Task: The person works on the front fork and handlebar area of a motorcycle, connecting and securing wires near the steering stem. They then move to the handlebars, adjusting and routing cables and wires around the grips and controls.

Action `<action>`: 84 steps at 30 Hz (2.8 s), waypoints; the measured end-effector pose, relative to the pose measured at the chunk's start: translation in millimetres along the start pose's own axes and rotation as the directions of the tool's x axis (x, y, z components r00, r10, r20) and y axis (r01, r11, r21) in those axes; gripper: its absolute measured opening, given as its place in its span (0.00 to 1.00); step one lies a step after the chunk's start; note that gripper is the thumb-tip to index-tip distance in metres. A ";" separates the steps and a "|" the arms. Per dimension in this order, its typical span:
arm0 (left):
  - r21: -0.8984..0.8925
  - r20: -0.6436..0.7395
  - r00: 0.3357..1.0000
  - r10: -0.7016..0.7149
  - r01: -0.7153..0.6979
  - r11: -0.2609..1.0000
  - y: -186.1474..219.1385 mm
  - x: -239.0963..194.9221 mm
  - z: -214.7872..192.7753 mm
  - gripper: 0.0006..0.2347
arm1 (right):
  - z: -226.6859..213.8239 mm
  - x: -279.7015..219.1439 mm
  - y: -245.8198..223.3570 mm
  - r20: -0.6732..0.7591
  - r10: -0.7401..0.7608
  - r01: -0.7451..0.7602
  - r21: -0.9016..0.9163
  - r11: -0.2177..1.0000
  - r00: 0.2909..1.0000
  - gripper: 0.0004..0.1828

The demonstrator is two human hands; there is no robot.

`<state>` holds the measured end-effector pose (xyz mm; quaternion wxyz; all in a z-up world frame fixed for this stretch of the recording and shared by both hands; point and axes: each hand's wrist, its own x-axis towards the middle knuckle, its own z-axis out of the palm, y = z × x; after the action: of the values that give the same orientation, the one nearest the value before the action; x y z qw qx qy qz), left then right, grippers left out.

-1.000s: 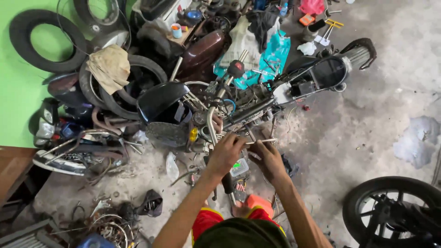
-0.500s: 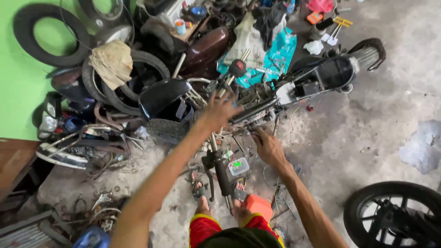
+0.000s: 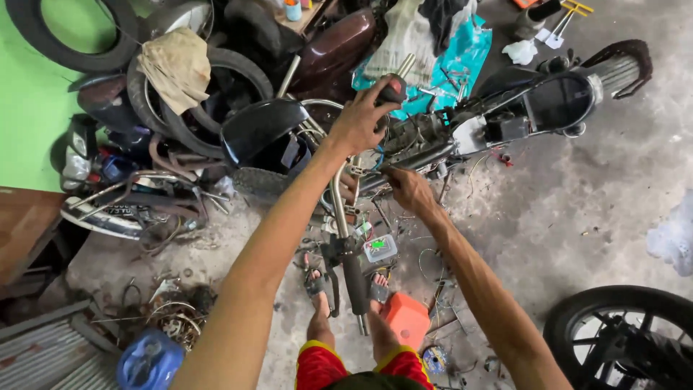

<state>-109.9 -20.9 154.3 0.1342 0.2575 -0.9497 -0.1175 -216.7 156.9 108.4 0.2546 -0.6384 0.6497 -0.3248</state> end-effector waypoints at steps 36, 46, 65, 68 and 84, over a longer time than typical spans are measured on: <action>-0.108 0.019 0.999 -0.030 0.032 0.994 16.4 2.9 -24.4 0.17 | 60.7 -27.9 -73.3 -0.058 0.731 -0.602 0.526 0.601 0.680 0.17; -0.100 0.037 0.999 -0.037 0.040 0.994 22.2 2.0 -32.4 0.17 | -7.7 9.2 -5.4 0.042 -0.176 0.174 0.035 0.984 0.984 0.16; -0.103 0.018 0.999 -0.032 0.034 0.994 19.0 2.1 -27.4 0.16 | -10.3 64.6 30.4 0.536 -0.402 0.653 -0.446 0.612 0.742 0.29; -0.098 0.033 0.999 -0.038 0.041 0.994 19.6 4.1 -26.6 0.16 | -11.8 48.2 24.4 0.444 -0.438 0.599 -0.339 0.726 0.782 0.20; -0.135 0.003 0.999 -0.034 0.034 0.990 18.3 3.6 -25.6 0.16 | 23.6 2.7 -22.2 -0.116 0.028 -0.026 0.018 1.000 0.993 0.13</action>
<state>-113.1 -11.4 184.4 0.1491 0.2640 -0.9350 -0.1837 -184.6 152.5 109.7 0.2262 -0.6076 0.6691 -0.3633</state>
